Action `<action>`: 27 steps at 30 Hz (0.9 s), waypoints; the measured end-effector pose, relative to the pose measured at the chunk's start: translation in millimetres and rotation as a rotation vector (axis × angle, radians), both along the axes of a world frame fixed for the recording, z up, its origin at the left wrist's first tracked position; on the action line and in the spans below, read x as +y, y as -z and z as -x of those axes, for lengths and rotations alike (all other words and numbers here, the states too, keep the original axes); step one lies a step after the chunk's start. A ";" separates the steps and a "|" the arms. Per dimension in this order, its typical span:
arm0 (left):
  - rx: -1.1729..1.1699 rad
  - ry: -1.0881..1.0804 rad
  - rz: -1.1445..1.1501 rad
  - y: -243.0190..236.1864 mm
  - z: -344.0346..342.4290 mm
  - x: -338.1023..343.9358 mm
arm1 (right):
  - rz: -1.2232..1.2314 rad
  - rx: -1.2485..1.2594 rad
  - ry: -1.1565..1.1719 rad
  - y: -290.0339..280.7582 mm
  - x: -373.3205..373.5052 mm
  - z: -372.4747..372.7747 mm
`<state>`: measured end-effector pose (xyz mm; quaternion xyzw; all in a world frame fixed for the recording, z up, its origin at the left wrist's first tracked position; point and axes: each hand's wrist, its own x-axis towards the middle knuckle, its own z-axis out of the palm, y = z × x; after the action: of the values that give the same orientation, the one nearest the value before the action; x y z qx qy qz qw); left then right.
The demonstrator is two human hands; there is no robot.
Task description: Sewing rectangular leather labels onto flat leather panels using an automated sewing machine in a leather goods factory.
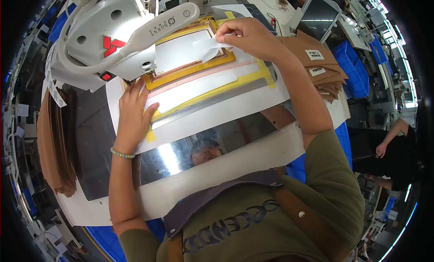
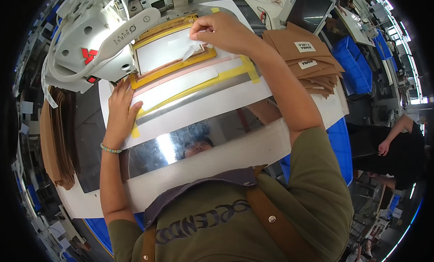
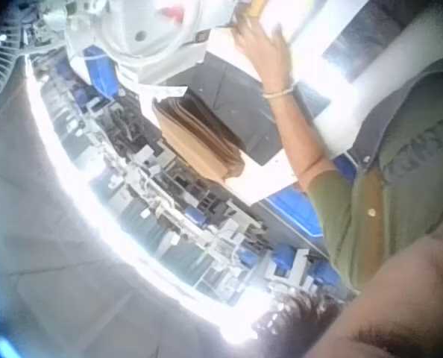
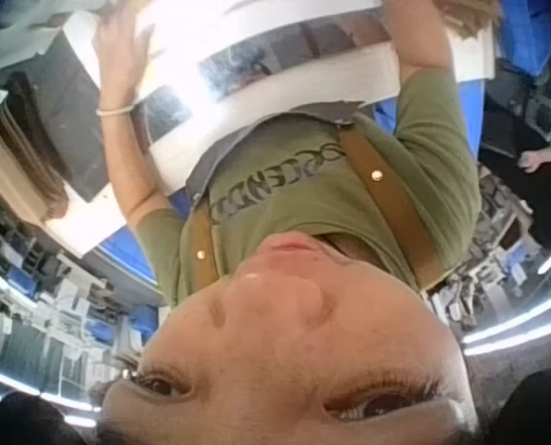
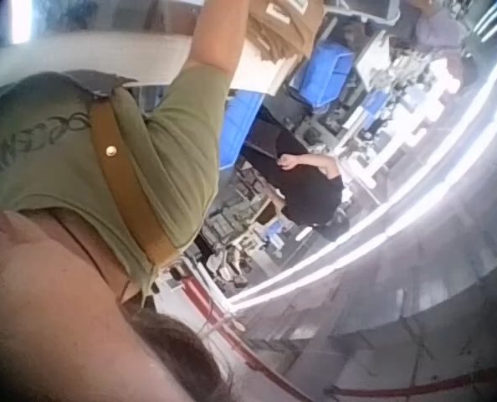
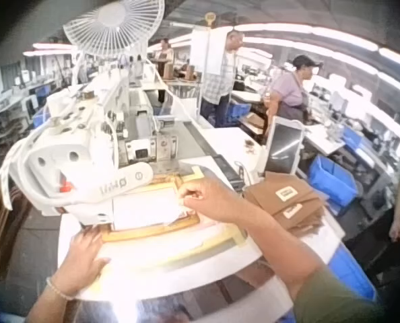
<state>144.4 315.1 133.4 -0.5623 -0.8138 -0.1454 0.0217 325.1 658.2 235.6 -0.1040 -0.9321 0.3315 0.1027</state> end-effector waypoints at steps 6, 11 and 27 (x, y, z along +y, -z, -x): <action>0.008 -0.010 -0.003 2.8 2.0 -2.2 | 0.311 -0.093 -0.297 -10.9 -28.6 -24.3; -0.001 -0.008 -0.037 0.7 1.0 1.1 | 0.134 -0.074 -0.172 14.2 -5.9 -13.4; -0.031 0.013 0.005 -5.8 -1.3 4.6 | 0.324 -0.306 -0.292 60.3 -27.3 107.6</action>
<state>145.6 319.8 139.2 -0.5653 -0.8107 -0.1523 0.0067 217.5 630.9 175.3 -0.0326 -0.8766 0.4681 -0.1065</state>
